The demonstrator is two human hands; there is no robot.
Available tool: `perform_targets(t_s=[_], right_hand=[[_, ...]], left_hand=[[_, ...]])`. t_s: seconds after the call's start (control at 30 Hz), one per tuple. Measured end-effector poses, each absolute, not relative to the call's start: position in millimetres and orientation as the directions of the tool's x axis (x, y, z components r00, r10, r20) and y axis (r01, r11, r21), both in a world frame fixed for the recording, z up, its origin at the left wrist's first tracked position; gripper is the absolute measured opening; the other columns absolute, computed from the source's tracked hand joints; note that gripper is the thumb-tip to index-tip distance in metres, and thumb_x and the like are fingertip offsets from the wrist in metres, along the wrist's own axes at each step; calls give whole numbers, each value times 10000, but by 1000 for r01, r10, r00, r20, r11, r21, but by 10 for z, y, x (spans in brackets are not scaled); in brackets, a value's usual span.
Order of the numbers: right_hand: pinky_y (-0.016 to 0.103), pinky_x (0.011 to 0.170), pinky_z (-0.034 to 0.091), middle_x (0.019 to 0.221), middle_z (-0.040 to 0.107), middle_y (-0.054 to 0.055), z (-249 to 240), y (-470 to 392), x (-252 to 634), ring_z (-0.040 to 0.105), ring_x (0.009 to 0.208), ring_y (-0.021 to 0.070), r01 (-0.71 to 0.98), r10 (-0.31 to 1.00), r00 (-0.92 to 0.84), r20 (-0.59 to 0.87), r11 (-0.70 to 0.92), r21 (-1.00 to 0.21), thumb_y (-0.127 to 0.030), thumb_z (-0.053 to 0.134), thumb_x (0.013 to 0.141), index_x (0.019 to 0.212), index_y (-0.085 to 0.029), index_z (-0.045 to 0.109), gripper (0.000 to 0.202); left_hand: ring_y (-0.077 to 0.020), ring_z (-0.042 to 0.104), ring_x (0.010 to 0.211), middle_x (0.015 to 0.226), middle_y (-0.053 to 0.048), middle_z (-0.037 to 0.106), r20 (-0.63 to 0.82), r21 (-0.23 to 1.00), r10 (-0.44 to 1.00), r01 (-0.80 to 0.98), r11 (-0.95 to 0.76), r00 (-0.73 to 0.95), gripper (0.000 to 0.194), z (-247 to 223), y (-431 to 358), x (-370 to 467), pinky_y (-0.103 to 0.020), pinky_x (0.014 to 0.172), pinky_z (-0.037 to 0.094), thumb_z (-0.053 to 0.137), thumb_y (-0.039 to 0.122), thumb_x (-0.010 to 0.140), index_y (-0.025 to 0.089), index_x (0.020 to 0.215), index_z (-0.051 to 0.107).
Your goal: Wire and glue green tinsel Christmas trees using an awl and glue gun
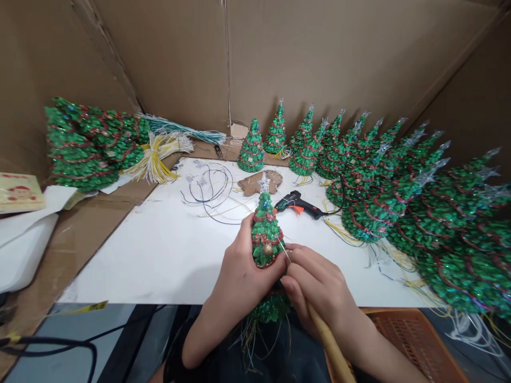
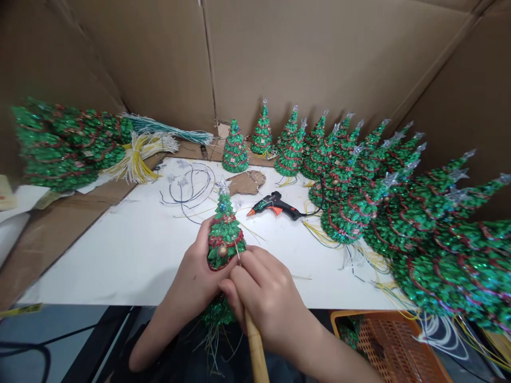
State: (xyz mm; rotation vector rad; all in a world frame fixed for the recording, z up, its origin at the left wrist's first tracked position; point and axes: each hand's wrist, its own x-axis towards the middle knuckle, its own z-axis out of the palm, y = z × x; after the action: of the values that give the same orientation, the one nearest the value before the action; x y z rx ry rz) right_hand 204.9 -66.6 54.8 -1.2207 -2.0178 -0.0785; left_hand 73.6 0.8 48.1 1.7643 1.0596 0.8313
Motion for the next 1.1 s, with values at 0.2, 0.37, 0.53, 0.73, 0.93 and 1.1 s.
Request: perform_targets(t_s=[0.2, 0.37, 0.53, 0.73, 0.93, 1.1], right_hand=[[299, 599, 432, 663, 480, 40, 402, -664, 1963, 442, 659, 169, 831, 698, -187, 691, 487, -267, -163, 368, 970, 686, -196, 488, 310], [279, 530, 367, 648, 451, 30, 314, -628, 1931, 401, 616, 158, 870, 665, -134, 734, 434, -235, -157, 375, 972, 664, -201, 453, 320], [275, 569, 410, 663, 439, 9, 321, -641, 2016, 450, 630, 142, 653, 689, -39, 724, 566, -503, -215, 305, 1002, 707, -208, 424, 318], [350, 738, 459, 668, 466, 0, 392, -672, 2122, 490, 666, 150, 407, 820, 15, 572, 518, -752, -243, 304, 1005, 688, -217, 405, 334], [315, 703, 439, 631, 473, -13, 517, -631, 2203, 502, 641, 136, 357, 882, -8, 472, 443, -822, -250, 309, 1008, 647, -211, 402, 375], [275, 608, 392, 638, 485, -10, 593, -663, 2202, 484, 630, 129, 369, 920, 12, 392, 360, -857, -290, 337, 1008, 661, -204, 449, 374]], left_hand=[[-184, 620, 738, 876, -6, 647, 82, 911, 919, 344, -226, 386, 541, 496, 8, 758, -325, 705, 494, 652, 335, 775, 217, 1248, 417], [-178, 618, 713, 838, 5, 641, 78, 913, 929, 349, -212, 361, 503, 501, 27, 759, -319, 687, 494, 638, 346, 790, 217, 1225, 423], [-166, 617, 707, 845, 15, 639, 119, 911, 917, 324, -254, 381, 517, 485, 26, 741, -310, 691, 500, 647, 362, 788, 226, 1229, 414], [-188, 635, 753, 893, -9, 648, 107, 920, 918, 313, -237, 382, 577, 463, 15, 746, -346, 733, 512, 657, 374, 764, 217, 1256, 399], [-216, 643, 803, 940, -40, 651, 109, 919, 915, 311, -242, 388, 622, 477, 26, 750, -386, 766, 513, 655, 366, 745, 191, 1282, 392], [-216, 642, 829, 971, -48, 650, 132, 919, 914, 299, -258, 383, 625, 472, 17, 760, -385, 780, 512, 657, 373, 752, 194, 1288, 389]])
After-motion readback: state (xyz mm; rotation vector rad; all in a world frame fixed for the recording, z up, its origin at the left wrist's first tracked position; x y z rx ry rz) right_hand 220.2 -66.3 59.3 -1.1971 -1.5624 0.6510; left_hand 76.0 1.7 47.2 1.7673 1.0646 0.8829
